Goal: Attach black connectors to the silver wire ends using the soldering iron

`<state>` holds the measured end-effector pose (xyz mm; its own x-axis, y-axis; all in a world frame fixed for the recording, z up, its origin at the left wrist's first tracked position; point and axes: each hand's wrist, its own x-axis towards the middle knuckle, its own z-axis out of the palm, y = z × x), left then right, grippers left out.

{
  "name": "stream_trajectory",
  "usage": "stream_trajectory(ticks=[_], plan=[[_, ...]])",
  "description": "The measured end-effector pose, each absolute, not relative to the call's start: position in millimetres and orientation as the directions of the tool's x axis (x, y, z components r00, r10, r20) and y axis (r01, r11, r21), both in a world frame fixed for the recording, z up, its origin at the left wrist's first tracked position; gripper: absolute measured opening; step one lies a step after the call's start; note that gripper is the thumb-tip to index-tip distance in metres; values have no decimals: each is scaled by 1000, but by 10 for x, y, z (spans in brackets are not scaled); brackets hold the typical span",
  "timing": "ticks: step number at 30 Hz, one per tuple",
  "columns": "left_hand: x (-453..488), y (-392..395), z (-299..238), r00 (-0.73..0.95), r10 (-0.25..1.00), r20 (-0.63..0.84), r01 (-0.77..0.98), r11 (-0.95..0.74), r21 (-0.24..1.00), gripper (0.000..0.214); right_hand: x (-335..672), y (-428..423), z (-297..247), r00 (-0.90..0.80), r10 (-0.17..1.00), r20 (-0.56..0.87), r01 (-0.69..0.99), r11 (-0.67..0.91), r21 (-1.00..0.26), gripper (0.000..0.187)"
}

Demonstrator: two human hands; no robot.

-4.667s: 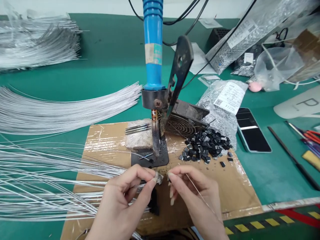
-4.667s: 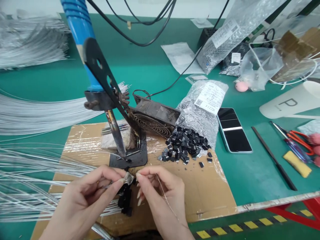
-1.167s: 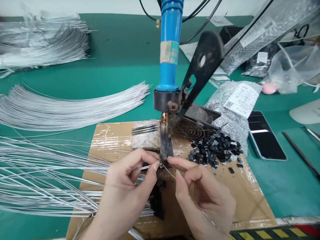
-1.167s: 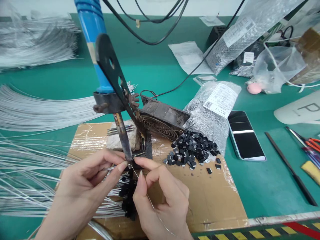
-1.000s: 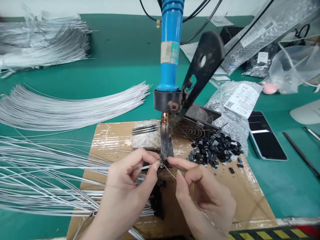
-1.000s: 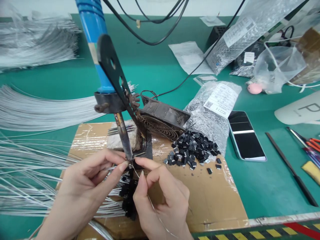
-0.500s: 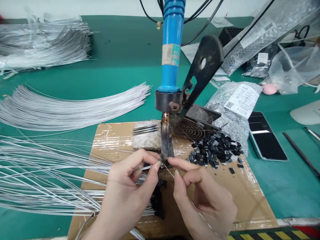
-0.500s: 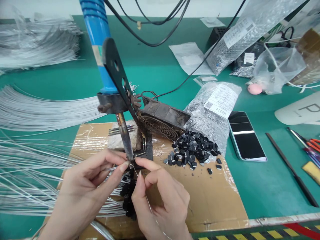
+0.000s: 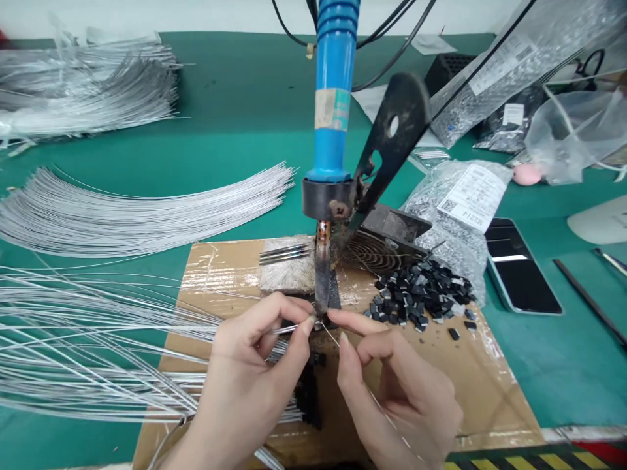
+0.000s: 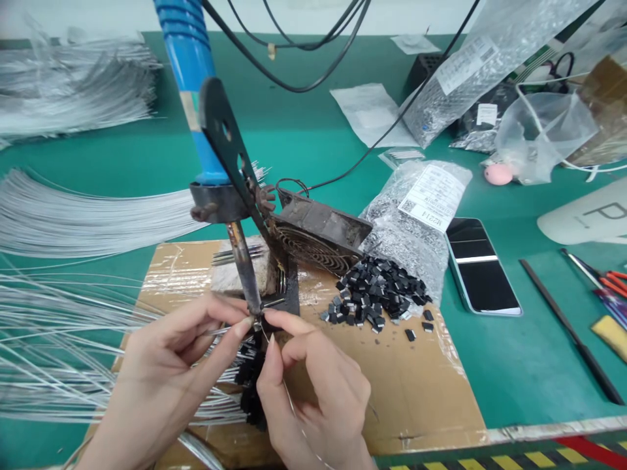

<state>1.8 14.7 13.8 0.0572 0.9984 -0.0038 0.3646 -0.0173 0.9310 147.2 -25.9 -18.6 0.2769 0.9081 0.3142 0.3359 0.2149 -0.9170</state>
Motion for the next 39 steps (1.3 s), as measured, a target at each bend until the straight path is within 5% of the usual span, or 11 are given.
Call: stream_trajectory(ticks=[39], plan=[[48,158,133,60,998,-28,335,6,942,16,1479,-238,-188,241,873,423,420,299,-857,26]])
